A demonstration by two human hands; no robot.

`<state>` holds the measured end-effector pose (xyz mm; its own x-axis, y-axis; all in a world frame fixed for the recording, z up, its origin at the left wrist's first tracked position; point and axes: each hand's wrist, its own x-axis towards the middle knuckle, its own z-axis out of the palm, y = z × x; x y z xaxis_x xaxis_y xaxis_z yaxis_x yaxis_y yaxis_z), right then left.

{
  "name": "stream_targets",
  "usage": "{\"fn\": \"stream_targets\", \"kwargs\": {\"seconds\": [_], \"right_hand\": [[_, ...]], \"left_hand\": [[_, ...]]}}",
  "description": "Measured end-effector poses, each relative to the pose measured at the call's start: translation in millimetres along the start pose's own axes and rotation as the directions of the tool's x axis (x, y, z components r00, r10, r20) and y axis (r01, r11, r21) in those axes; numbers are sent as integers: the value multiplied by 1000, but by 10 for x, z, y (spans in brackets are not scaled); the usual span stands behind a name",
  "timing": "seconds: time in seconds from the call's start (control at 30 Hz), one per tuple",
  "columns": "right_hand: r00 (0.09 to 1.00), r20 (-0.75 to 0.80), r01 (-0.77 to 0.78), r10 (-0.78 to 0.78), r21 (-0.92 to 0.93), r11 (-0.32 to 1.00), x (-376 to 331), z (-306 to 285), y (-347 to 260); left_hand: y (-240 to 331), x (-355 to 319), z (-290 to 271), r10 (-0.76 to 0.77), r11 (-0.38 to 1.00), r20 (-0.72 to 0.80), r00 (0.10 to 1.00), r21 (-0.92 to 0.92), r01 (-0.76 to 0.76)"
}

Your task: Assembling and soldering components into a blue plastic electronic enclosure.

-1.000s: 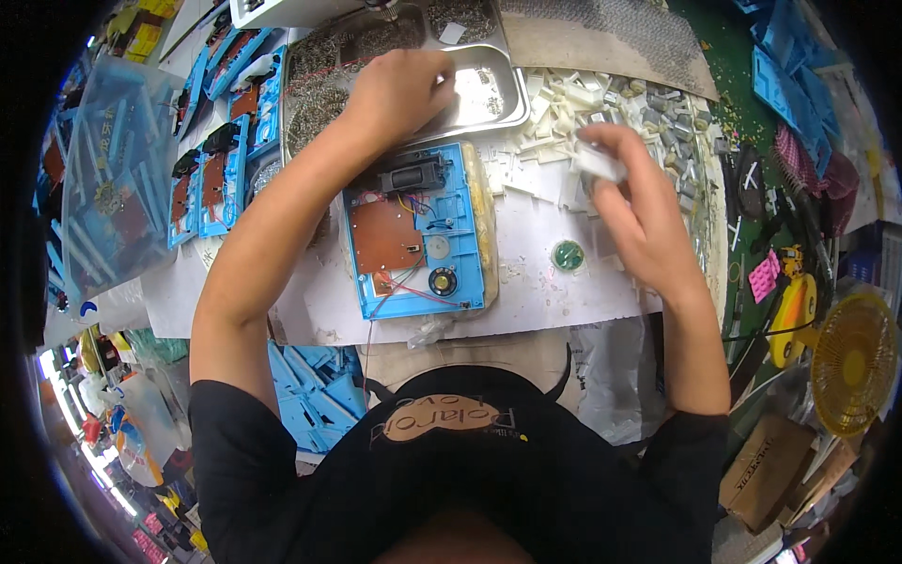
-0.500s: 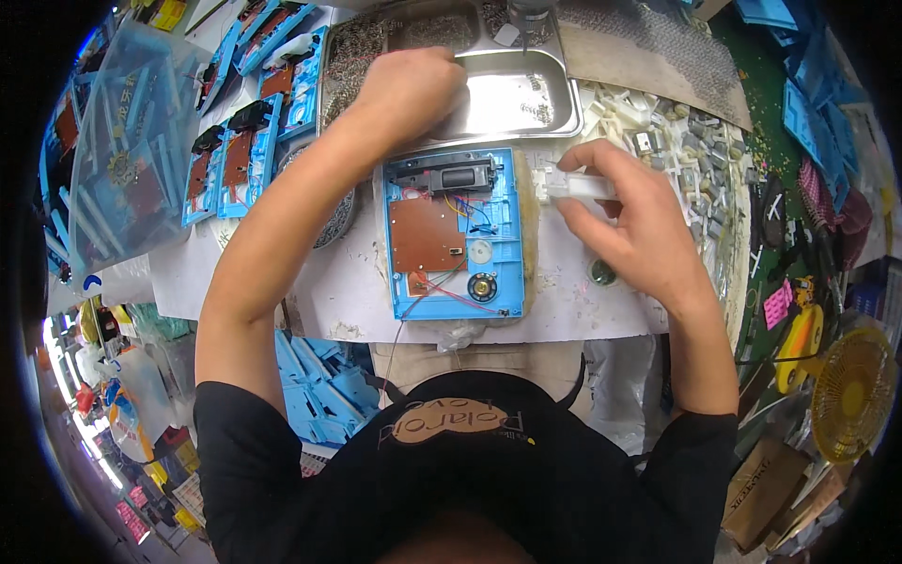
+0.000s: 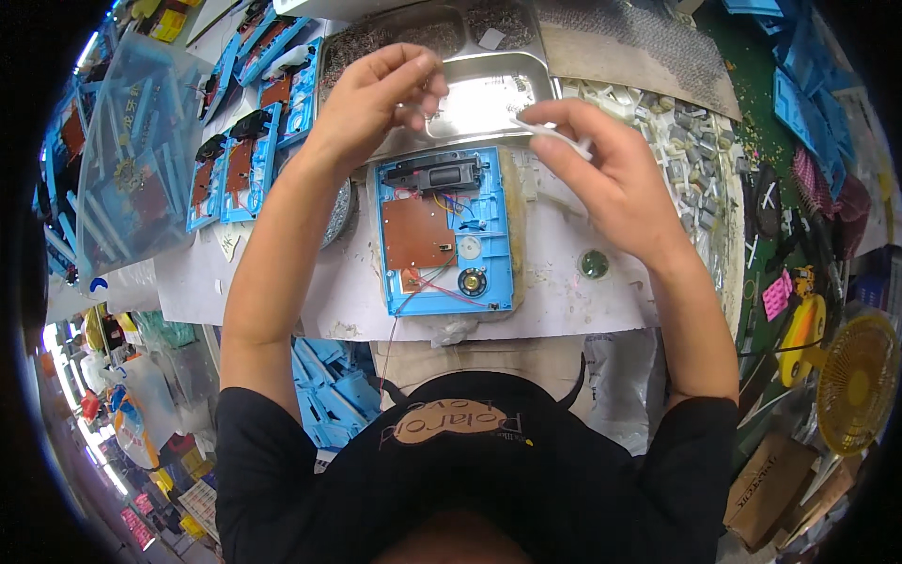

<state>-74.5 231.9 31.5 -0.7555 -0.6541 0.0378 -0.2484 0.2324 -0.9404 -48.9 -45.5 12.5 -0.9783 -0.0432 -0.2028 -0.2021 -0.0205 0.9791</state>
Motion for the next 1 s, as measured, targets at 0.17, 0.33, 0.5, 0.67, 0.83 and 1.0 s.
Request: {"fn": "stream_targets", "kwargs": {"seconds": [0.17, 0.33, 0.5, 0.67, 0.83, 1.0], "right_hand": [[986, -64, 154, -156, -42, 987, 30, 134, -61], [942, 5, 336, -336, -18, 942, -281, 286, -136], [931, 68, 359, -360, 16, 933, -378, 427, -111], [859, 298, 451, -416, -56, 891, -439, 400, -200], [790, 530, 178, -307, 281, 943, -780, 163, -86], [933, 350, -340, 81, 789, 511, -1208, 355, 200]], "left_hand": [[188, -627, 196, 23, 998, 19, 1000, 57, -24], [-94, -1190, 331, -14, 951, 4, 1000, -310, 15], [-308, -1426, 487, 109, 931, -34, 993, -346, -114], [-342, -1607, 603, 24, 968, 32, 999, -251, -15], [12, -1929, 643, -201, 923, 285, 937, -265, 279], [-243, -1347, 507, 383, 681, 145, 912, 622, -385]]}}
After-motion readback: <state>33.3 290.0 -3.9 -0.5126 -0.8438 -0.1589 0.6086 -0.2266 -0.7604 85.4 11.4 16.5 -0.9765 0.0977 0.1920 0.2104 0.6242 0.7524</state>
